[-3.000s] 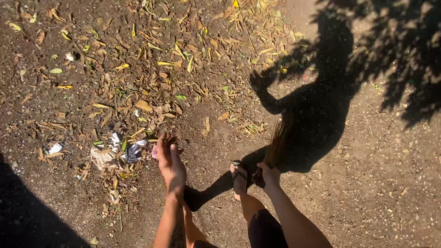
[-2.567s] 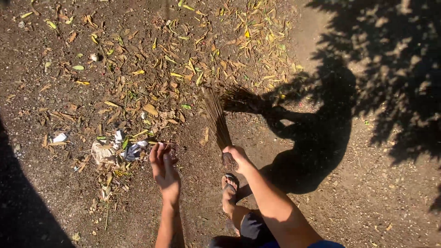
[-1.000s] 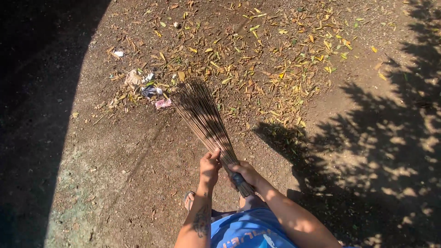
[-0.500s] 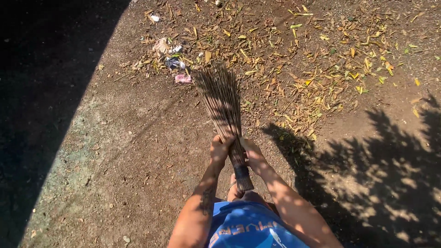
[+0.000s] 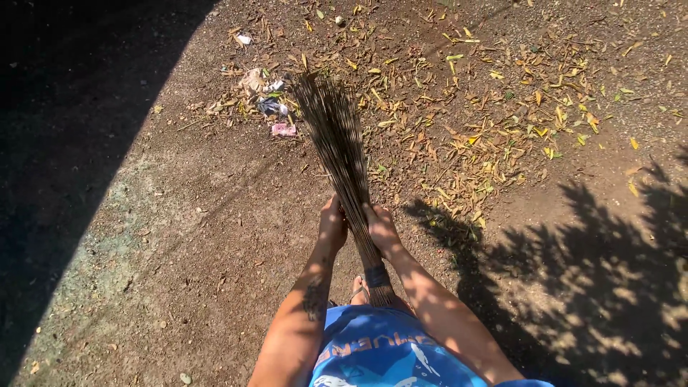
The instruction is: The recorder is sweeping dry leaves and dirt from an outdoor ground area using a stick broom.
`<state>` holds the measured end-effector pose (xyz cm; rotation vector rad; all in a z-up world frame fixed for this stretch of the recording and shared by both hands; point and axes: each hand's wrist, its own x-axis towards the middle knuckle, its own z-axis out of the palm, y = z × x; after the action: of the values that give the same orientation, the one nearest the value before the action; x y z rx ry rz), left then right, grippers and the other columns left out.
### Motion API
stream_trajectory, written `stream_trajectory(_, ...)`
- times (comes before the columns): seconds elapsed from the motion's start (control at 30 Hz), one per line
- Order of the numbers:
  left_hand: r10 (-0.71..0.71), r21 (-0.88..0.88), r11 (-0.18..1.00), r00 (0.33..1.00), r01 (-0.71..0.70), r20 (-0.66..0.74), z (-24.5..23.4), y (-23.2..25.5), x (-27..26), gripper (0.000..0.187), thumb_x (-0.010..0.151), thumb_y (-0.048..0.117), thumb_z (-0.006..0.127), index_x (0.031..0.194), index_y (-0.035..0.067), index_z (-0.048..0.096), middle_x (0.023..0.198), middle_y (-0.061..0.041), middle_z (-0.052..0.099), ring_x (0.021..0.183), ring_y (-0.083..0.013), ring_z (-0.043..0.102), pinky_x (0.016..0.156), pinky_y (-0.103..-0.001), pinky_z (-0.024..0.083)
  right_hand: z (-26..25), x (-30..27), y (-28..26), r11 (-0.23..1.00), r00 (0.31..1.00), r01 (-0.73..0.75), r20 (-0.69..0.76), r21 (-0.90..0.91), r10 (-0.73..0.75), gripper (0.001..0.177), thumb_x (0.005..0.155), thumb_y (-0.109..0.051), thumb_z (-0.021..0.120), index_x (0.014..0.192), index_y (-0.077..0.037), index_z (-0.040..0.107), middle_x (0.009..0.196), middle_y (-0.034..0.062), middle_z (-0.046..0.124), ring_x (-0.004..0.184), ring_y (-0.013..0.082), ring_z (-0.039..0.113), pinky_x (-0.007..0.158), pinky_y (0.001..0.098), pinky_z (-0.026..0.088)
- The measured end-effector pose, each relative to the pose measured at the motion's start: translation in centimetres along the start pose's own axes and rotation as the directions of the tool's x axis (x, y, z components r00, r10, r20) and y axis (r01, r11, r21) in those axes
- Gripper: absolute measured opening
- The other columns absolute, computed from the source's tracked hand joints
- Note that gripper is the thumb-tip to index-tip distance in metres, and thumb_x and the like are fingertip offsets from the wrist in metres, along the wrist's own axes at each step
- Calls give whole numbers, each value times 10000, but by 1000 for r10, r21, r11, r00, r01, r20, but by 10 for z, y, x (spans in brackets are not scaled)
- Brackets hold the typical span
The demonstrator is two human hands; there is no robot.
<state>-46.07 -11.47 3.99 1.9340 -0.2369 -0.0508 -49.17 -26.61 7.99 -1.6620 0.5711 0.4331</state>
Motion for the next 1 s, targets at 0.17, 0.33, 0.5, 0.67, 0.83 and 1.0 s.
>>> stream_trajectory(0.17,-542,-711,495,817,500,198,-6,9,5,483,1030,377,615,1187,-79,627,1083,-191,708,906,-255,638,806,-388,535,-2,25,56,999,995,35,-90,20,-33,463,1090,-398,473,806,-48,582,641,42,483,548,184,412,548,400,410)
stream_trajectory(0.33,-780,-514,440,598,736,188,-19,27,-16,762,994,352,782,1418,-100,339,1136,-227,681,1059,-239,640,1007,-331,552,-26,49,110,966,935,-229,-248,119,252,420,1067,-413,529,883,-50,633,689,76,538,618,220,482,653,425,534)
stream_trajectory(0.5,-448,-682,589,878,434,171,-26,5,-31,562,995,312,732,1189,-192,579,1024,-284,685,759,-276,608,679,-399,532,6,-51,20,811,909,345,47,472,-414,373,875,-389,710,1058,-67,666,1053,80,708,965,212,685,868,422,547)
stream_trajectory(0.67,-466,-365,807,880,465,90,-53,25,-52,467,949,338,761,1012,-123,719,865,-209,742,687,-199,649,656,-314,537,42,-57,47,1000,997,-8,-81,11,9,482,923,-531,666,895,-50,682,770,95,702,651,220,674,619,398,543)
stream_trajectory(0.83,-438,-599,699,896,392,75,-50,15,-87,382,918,310,707,1047,-50,703,896,-33,776,734,-92,708,670,-257,572,36,-32,124,964,944,-183,-309,-195,116,659,1014,-620,614,722,-33,553,640,77,533,544,218,495,511,430,419)
stream_trajectory(1.0,-406,-258,874,911,411,74,-34,-22,-114,457,1055,306,751,1113,-146,723,798,-440,541,716,-303,435,615,-378,379,40,-97,98,990,973,-43,-231,-131,12,621,1000,-584,507,666,-68,595,537,39,545,501,215,562,520,421,431)
